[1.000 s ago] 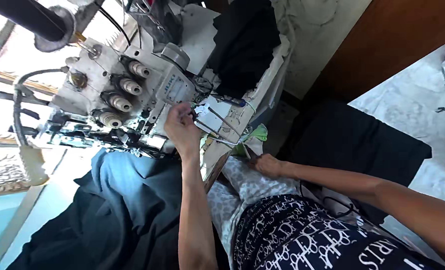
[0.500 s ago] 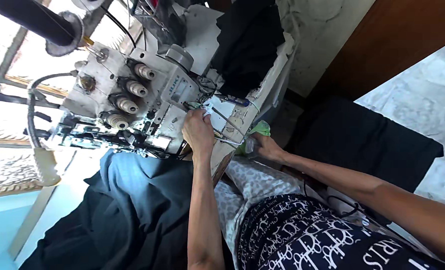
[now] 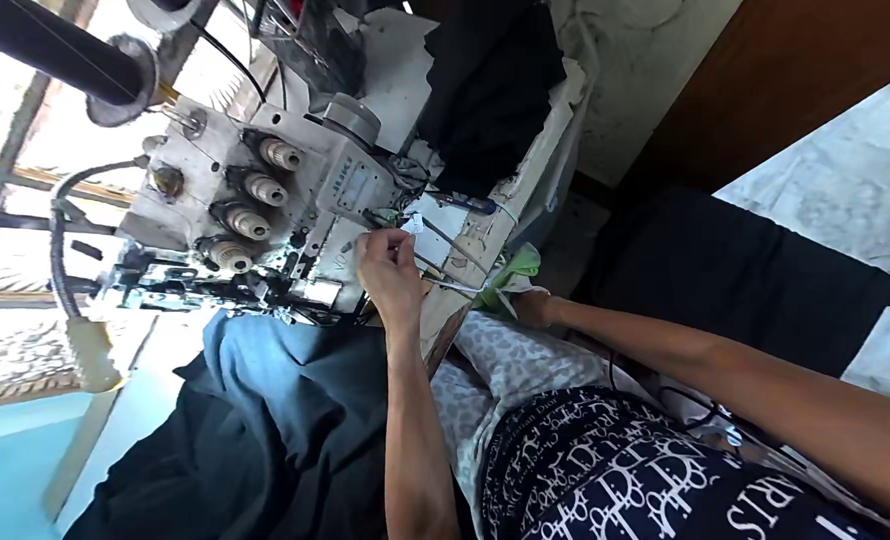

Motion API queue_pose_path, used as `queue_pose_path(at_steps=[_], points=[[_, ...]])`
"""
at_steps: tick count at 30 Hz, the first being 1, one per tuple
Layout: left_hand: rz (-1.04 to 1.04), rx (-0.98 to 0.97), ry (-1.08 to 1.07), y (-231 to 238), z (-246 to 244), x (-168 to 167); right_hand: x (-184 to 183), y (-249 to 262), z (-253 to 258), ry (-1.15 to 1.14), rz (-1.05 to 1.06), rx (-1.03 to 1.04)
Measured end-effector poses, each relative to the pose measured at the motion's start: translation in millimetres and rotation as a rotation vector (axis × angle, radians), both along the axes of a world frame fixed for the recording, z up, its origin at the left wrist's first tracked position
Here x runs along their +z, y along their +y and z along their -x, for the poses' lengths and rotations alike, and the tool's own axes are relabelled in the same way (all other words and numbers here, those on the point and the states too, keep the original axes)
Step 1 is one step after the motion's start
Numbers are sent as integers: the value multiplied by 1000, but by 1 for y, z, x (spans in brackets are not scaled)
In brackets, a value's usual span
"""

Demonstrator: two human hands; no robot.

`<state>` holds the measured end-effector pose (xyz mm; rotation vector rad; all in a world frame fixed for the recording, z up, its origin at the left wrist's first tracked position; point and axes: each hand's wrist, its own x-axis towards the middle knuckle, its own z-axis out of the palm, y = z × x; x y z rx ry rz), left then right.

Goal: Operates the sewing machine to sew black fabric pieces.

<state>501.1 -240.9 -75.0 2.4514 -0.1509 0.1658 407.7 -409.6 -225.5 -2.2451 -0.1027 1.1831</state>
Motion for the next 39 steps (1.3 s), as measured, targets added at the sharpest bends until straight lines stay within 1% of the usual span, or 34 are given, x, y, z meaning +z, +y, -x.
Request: queue_pose_path(at_steps=[2, 5, 7, 9, 11, 13, 15, 16, 17, 19, 22, 24, 25, 28, 30, 31, 32, 33, 35, 36, 37, 39], points=[[116, 15, 43, -1, 3, 5, -4, 1, 0, -6, 12, 33], [316, 36, 122, -2, 5, 5, -11, -2, -1, -35, 22, 171], [515, 36, 141, -1, 9, 7, -4, -9, 3, -59, -29, 149], [724, 41, 155, 1, 17, 10, 4, -21, 11, -136, -55, 110], [858, 45, 150, 2, 28, 13, 25, -35, 19, -238, -72, 61], [940, 52, 143, 2, 41, 15, 55, -47, 23, -421, -147, -34], [1031, 61, 158, 3, 56, 17, 87, -49, 22, -712, -308, -147], [1081, 52, 162, 3, 64, 17, 104, -46, 20, -830, -417, -207], [1121, 33, 162, 4, 72, 18, 120, -40, 17, -894, -535, -265], [1157, -4, 156, 3, 88, 23, 146, -19, 6, -869, -794, -376], [1191, 20, 72, -1, 103, 31, 162, 18, -4, -625, -1130, -525], [1223, 32, 13, 1, 110, 34, 168, 38, 0, -496, -1255, -607], [1239, 44, -8, 3, 114, 36, 170, 45, 4, -466, -1292, -632], [1276, 63, -38, 9, 122, 37, 172, 58, 13, -453, -1360, -684], [1221, 61, -51, 14, 127, 36, 173, 61, 13, -480, -1341, -663], [1146, 60, -71, 17, 129, 34, 174, 59, 13, -529, -1275, -616], [1030, 54, -111, 22, 132, 33, 175, 58, 13, -609, -1158, -561], [877, 42, -168, 28, 134, 32, 176, 56, 13, -722, -1021, -492], [499, 3, -297, 43, 139, 35, 177, 55, 15, -982, -757, -311], [319, -18, -344, 49, 142, 39, 176, 57, 16, -1096, -663, -227], [169, -43, -374, 56, 145, 43, 174, 60, 18, -1179, -595, -148], [-40, -85, -390, 67, 153, 46, 169, 69, 24, -1246, -548, -29]])
